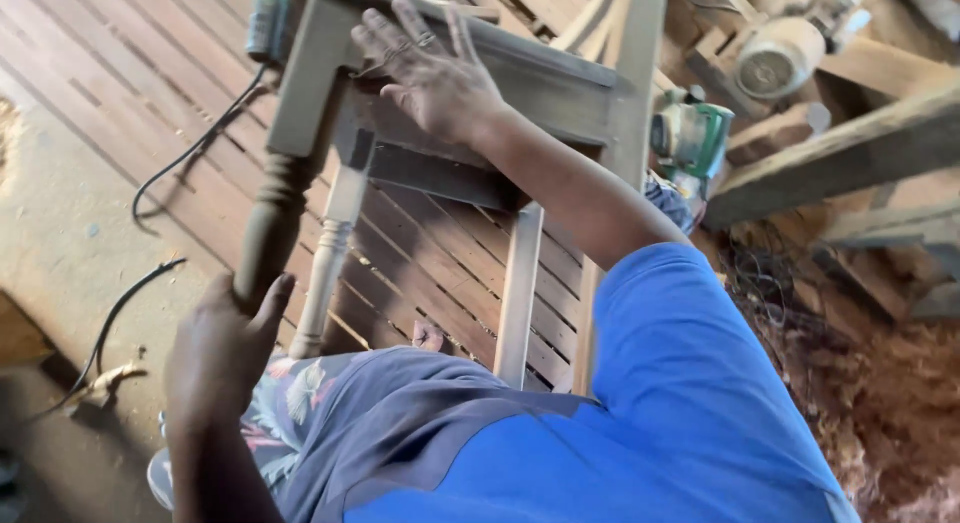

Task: The person sands the legs and frame of a wooden chair using a sanding block. They rotate the chair to access different sides and smooth the surfaces.

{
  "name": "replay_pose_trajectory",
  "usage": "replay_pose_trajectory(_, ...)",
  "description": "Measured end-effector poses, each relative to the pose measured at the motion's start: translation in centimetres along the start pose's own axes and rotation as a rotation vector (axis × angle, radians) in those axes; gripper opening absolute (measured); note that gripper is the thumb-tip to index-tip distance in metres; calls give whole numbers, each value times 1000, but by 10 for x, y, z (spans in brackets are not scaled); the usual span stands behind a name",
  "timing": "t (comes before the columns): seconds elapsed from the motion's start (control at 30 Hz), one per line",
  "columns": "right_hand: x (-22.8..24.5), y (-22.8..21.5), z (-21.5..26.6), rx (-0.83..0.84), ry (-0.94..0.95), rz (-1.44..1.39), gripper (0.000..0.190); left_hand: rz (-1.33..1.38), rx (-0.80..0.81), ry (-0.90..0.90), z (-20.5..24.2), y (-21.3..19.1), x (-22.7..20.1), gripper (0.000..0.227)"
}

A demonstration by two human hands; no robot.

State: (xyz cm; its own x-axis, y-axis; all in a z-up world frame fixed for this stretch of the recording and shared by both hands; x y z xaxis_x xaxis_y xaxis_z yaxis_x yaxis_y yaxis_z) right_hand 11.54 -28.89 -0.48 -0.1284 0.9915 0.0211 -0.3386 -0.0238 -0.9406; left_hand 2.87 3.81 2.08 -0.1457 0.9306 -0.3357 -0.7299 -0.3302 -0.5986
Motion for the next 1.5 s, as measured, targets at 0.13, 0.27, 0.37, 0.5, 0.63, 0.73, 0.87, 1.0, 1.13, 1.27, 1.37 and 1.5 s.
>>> replay_pose_trajectory(0.13, -45, 9, 75, 24, -13, -121, 63, -26, -3, -89, 3, -4, -6, 64)
replay_pose_trajectory(0.27, -75, 24, 130, 149, 241, -201, 64, 1, 31, -141, -3, -9, -13, 66)
replay_pose_trajectory(0.37, -61, 22, 91, 117, 203, -198, 68, 30, 7, -146, -7, -9, -13, 59)
replay_pose_trajectory(0.5, -8, 1, 5, 18, -30, -86, 64, 11, -1, -122, -3, -5, -9, 59)
replay_pose_trajectory(0.63, 17, -12, -7, 27, -82, 12, 58, -13, -40, -67, 7, -2, -9, 59)
replay_pose_trajectory(0.73, -9, -5, 48, 61, -82, -146, 75, 15, -16, -78, 2, -3, -5, 59)
replay_pose_trajectory(0.87, -51, 15, 86, 81, 29, -129, 65, 21, 17, -86, -1, -11, -7, 62)
replay_pose_trajectory(1.0, -39, 25, 38, -92, -29, -52, 61, 68, 31, -64, 0, -11, -4, 60)
replay_pose_trajectory(1.13, -10, 12, -37, -324, -532, -81, 74, 61, -2, -6, -1, -7, 1, 55)
replay_pose_trajectory(1.27, 5, 3, -39, -432, -605, -197, 70, 66, -42, 26, -8, -3, 9, 55)
replay_pose_trajectory(1.37, 11, 13, -32, -554, -545, -227, 55, 42, -35, 22, -5, -2, 8, 55)
replay_pose_trajectory(1.5, 28, 27, -44, -969, -433, -678, 39, 41, -40, 38, -2, 1, 11, 59)
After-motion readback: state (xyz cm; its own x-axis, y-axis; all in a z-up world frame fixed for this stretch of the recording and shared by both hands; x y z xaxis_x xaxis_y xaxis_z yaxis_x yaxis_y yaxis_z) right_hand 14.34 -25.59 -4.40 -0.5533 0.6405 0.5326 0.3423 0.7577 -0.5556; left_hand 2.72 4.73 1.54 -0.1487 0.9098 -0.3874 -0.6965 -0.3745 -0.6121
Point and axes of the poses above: each hand's wrist, its own z-axis away from the middle knuckle, its own y-axis out of the palm, x = y × z, the point moved 3 cm from there along -z, towards the middle knuckle, and after that the axes turned 15 degrees about x, right-handed, at the moved point
